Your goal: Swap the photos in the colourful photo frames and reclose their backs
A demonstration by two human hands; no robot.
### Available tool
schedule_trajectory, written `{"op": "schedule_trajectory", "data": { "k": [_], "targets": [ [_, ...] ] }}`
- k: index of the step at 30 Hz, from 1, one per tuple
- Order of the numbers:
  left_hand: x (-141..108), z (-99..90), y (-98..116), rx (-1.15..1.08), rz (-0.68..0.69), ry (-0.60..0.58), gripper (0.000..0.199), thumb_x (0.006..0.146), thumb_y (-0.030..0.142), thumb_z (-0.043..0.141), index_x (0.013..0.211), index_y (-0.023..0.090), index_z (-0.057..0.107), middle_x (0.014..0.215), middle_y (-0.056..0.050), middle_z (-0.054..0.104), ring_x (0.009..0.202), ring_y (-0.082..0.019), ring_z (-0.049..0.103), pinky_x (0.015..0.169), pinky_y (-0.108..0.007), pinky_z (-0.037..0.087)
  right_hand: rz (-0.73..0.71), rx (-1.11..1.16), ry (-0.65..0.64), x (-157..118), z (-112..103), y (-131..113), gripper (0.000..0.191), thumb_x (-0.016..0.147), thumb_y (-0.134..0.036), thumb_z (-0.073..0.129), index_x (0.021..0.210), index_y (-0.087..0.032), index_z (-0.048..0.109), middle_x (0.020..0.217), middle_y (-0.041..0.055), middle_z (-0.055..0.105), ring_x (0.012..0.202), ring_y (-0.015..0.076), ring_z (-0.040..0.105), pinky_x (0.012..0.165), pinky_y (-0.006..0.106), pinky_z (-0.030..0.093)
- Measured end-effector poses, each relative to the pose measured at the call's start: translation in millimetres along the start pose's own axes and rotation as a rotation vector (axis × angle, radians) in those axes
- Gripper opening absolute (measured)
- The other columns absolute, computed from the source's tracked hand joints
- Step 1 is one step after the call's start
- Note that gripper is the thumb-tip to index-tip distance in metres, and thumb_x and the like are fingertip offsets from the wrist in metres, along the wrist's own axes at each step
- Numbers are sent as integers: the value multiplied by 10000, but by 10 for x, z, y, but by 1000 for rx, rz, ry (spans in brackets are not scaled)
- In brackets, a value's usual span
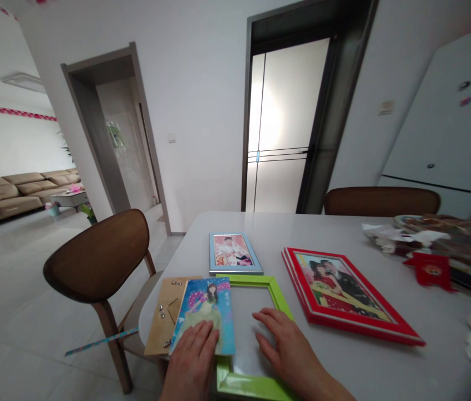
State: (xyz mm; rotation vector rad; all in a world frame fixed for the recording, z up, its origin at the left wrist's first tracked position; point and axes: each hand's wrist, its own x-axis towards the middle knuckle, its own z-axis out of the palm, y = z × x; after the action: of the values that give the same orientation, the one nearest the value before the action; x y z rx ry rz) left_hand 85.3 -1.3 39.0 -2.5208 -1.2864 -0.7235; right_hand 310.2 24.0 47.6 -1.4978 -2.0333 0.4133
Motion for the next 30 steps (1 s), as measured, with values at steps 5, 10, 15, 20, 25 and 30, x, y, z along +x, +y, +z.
{"op": "schedule_trajectory", "data": {
  "k": [5, 10, 15, 20, 25, 30],
  "targets": [
    [242, -307, -121, -239, -297, 366, 308, 793, 145, 377, 1057, 190, 531, 1044, -63, 615, 983, -169, 552, 854, -292, 434, 36, 320, 22, 58, -33, -226, 334, 710, -257, 455, 1012, -185, 577, 1059, 86, 562, 955, 203, 511, 858, 353, 382],
    [550, -515, 123, -850, -878, 617, 303, 788, 369, 436, 961, 160, 570, 899, -52, 654, 874, -198, 587, 770, -312, 463, 240, 860, -77, 113, 44, -445, 358, 718, -343, 487, 1014, -151, 549, 935, 92, 617, 797, 183, 576, 686, 317, 455],
    [562, -215, 520, -1575, -944, 538, 397, 757, 359, 483, 1095, 150, 472, 959, -78, 639, 878, -189, 596, 752, -294, 474, 486, 1426, 112, 165, 75, -424, 362, 741, -395, 445, 1022, -172, 492, 953, 76, 622, 830, 188, 588, 649, 298, 478],
    [414, 56, 449, -1557, -943, 405, 430, 692, 307, 556, 1081, 157, 451, 1092, -122, 569, 998, -212, 540, 839, -323, 432, 609, 1351, 122, 207, -250, -151, 374, 711, -246, 476, 1075, -165, 437, 874, 67, 653, 769, 198, 613, 611, 300, 490],
    [300, 160, 381, -1095, -727, 126, 377, 668, 171, 525, 1043, 142, 511, 1127, -130, 545, 1075, -224, 478, 939, -386, 344, 557, 1140, -90, 253, -396, 34, 370, 673, -149, 456, 1043, -138, 466, 819, 56, 667, 673, 174, 624, 553, 271, 476],
    [204, 234, 444, -742, -347, -24, 463, 658, 105, 517, 1114, 174, 476, 1231, -120, 462, 1139, -232, 410, 942, -419, 348, 554, 1057, -83, 318, -271, 41, 388, 662, -141, 445, 1049, -121, 468, 765, 47, 669, 606, 164, 618, 510, 255, 464]
  ]
}}
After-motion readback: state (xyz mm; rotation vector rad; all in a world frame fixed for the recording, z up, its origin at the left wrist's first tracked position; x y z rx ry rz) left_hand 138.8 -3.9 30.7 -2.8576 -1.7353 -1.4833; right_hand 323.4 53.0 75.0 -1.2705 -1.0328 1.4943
